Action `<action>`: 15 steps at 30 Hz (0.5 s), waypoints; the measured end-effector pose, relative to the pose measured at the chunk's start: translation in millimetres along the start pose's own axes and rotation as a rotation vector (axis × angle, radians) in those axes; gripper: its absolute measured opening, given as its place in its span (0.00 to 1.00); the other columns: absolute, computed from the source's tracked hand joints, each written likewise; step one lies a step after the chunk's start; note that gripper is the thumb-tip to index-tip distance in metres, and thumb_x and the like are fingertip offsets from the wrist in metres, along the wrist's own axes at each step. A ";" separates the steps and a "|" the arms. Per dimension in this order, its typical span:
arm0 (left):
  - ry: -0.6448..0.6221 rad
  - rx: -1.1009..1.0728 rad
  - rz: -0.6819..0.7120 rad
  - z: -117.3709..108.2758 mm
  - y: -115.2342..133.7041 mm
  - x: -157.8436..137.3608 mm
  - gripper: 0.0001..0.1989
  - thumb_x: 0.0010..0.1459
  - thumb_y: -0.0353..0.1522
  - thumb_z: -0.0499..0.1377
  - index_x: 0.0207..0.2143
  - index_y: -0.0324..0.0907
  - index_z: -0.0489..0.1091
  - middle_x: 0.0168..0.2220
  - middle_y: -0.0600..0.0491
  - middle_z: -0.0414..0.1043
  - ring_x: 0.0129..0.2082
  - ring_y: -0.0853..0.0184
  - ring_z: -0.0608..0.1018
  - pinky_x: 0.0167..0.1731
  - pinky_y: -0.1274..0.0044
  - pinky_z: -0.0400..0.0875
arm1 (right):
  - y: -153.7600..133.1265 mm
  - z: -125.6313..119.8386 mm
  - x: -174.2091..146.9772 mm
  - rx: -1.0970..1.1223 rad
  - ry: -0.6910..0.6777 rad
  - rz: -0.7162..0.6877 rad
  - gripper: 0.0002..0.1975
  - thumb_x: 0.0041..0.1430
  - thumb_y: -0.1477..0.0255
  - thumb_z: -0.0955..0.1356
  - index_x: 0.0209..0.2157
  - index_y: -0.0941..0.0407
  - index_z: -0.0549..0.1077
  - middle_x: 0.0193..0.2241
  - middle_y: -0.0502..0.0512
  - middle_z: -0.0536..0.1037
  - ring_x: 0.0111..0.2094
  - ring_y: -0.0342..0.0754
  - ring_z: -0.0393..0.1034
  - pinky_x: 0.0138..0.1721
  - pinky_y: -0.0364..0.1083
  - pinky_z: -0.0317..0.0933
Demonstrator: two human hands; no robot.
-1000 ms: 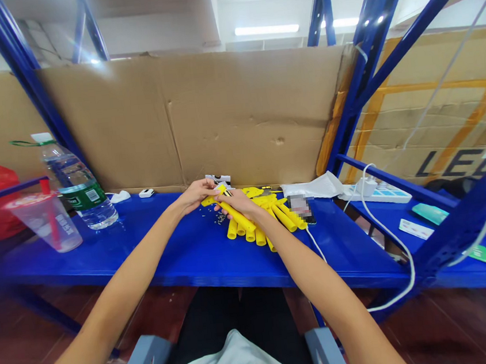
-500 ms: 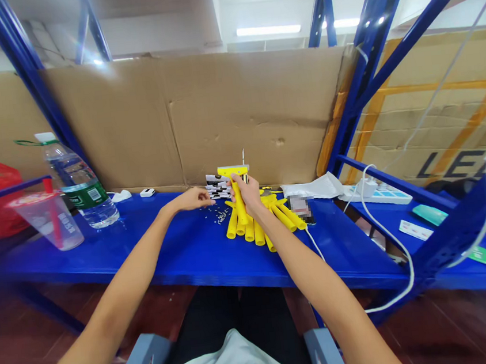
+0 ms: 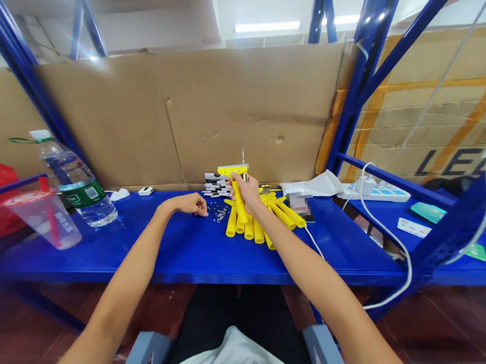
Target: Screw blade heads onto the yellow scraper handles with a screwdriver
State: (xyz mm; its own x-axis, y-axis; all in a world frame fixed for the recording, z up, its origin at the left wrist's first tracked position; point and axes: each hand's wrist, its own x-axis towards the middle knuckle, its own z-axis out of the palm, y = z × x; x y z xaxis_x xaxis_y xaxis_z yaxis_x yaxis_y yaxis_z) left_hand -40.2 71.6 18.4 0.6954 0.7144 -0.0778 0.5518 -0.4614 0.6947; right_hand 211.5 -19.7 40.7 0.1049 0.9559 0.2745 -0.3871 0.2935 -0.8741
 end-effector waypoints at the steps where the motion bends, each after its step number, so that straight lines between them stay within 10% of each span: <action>1: 0.017 -0.011 0.005 1.2 0.3 0.6 0.15 0.36 0.41 0.78 0.22 0.45 0.80 0.20 0.55 0.75 0.18 0.68 0.70 0.23 0.75 0.57 | 0.7 -0.4 0.4 0.000 -0.001 0.002 0.19 0.61 0.60 0.79 0.33 0.53 0.69 0.28 0.51 0.81 0.19 0.39 0.65 0.14 0.38 0.62; 15: -0.148 0.023 0.114 17.4 32.4 0.4 0.11 0.43 0.39 0.77 0.31 0.47 0.86 0.31 0.52 0.84 0.29 0.64 0.80 0.30 0.77 0.67 | 3.3 0.1 -1.2 -0.007 -0.039 0.034 0.17 0.60 0.64 0.80 0.34 0.53 0.70 0.29 0.52 0.81 0.20 0.40 0.66 0.15 0.39 0.63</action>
State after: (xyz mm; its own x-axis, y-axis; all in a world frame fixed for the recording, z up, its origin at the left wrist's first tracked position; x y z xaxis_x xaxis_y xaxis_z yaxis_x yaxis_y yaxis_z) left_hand -14.1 47.9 28.5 0.8132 0.5724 -0.1057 0.4751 -0.5479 0.6886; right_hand 210.0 -19.9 37.5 0.0564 0.9640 0.2598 -0.3835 0.2612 -0.8858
